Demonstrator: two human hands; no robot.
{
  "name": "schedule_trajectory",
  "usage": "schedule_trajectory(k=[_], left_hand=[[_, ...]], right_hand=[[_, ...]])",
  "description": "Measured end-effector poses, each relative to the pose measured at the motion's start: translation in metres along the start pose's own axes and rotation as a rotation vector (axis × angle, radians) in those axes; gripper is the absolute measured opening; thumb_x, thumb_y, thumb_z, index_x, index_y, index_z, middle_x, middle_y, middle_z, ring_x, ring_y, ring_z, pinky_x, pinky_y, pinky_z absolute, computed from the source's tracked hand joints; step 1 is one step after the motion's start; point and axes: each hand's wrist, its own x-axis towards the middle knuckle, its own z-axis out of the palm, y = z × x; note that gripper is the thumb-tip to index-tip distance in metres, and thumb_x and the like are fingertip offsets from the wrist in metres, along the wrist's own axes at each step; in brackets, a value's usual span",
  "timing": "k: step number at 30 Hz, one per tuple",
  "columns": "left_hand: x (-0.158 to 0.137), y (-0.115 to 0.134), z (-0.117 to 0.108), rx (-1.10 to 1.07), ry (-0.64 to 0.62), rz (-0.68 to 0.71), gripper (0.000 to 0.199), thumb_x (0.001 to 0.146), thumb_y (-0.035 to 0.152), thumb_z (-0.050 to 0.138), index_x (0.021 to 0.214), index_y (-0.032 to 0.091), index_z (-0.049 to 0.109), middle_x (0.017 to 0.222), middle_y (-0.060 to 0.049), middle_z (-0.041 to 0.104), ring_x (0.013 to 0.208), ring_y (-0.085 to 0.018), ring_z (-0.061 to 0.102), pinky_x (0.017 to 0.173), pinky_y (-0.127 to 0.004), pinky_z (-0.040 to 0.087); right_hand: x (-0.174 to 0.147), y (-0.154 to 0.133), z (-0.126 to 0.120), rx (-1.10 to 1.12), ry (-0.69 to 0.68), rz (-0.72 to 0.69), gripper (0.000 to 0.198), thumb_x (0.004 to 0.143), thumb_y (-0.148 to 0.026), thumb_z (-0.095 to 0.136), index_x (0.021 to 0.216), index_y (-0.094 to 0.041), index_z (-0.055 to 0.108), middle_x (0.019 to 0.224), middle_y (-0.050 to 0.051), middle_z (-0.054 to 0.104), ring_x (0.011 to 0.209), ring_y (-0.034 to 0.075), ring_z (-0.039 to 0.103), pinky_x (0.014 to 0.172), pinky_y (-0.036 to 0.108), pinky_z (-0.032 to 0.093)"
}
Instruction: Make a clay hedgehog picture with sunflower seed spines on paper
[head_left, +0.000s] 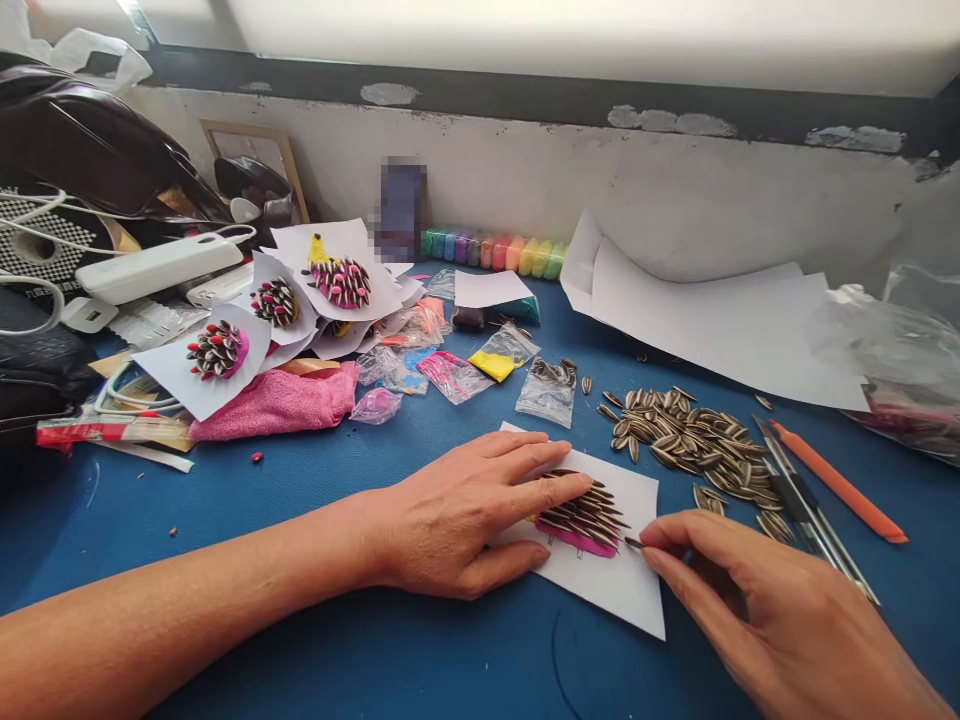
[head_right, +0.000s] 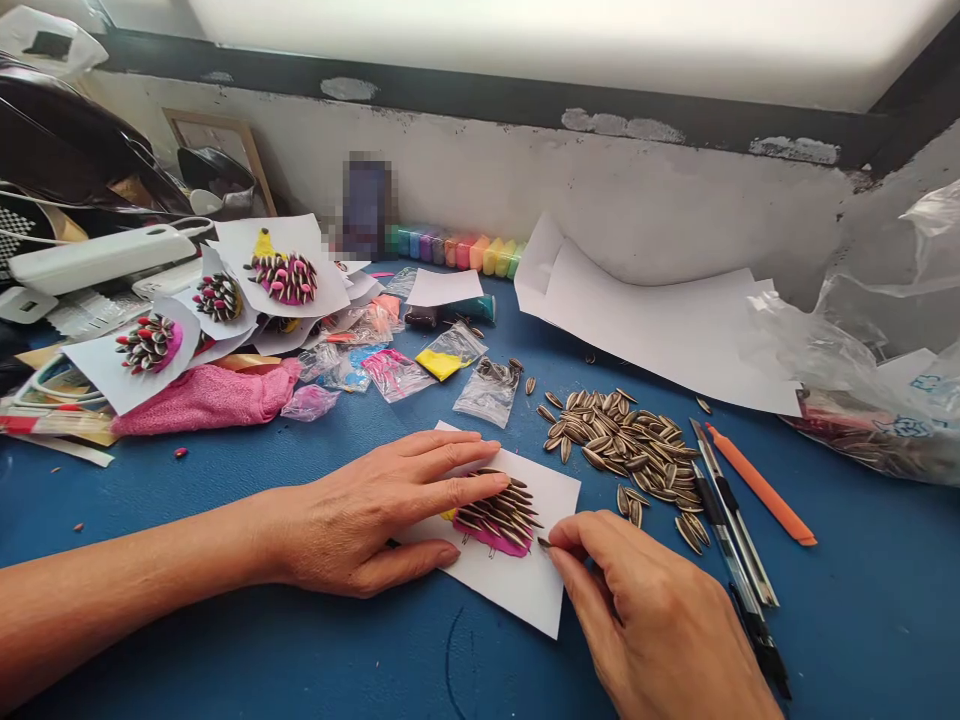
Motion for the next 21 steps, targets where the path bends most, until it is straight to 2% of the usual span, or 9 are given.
schedule_trajectory(k=[4,12,21], left_hand=[[-0.0001,-0.0006,0.0002,-0.010,0.009,-0.003,0.056,0.097,0.032,0.054,0.149,0.015,0.041,0.155,-0.018,0.042,0.145,-0.031,0.038,0.121,-0.049,0.029],[0.0006,-0.0017,0.0002,-0.010,0.012,0.006,0.056,0.098,0.031,0.054,0.149,0.014,0.041,0.155,-0.019,0.041,0.145,-0.032,0.038,0.121,-0.049,0.029],[-0.0004,-0.0012,0.0001,-0.017,0.026,0.016,0.051,0.099,0.030,0.052,0.148,0.018,0.045,0.157,-0.018,0.039,0.143,-0.033,0.040,0.120,-0.053,0.031]], right_hand=[[-0.0006,-0.0005,0.0047,-0.021,0.001,-0.008,0.022,0.095,-0.041,0.053,0.089,-0.029,0.070,0.077,0.000,0.075,0.059,0.017,0.071,0.050,0.024,0.052],[-0.0012,0.0002,0.0047,-0.074,0.019,-0.058,0.017,0.096,-0.037,0.053,0.093,-0.028,0.067,0.081,0.000,0.074,0.061,0.016,0.070,0.052,0.023,0.051],[-0.0026,-0.0060,0.0086,-0.059,0.009,-0.005,0.018,0.096,-0.036,0.052,0.091,-0.028,0.066,0.079,0.001,0.072,0.060,0.015,0.069,0.051,0.023,0.051]])
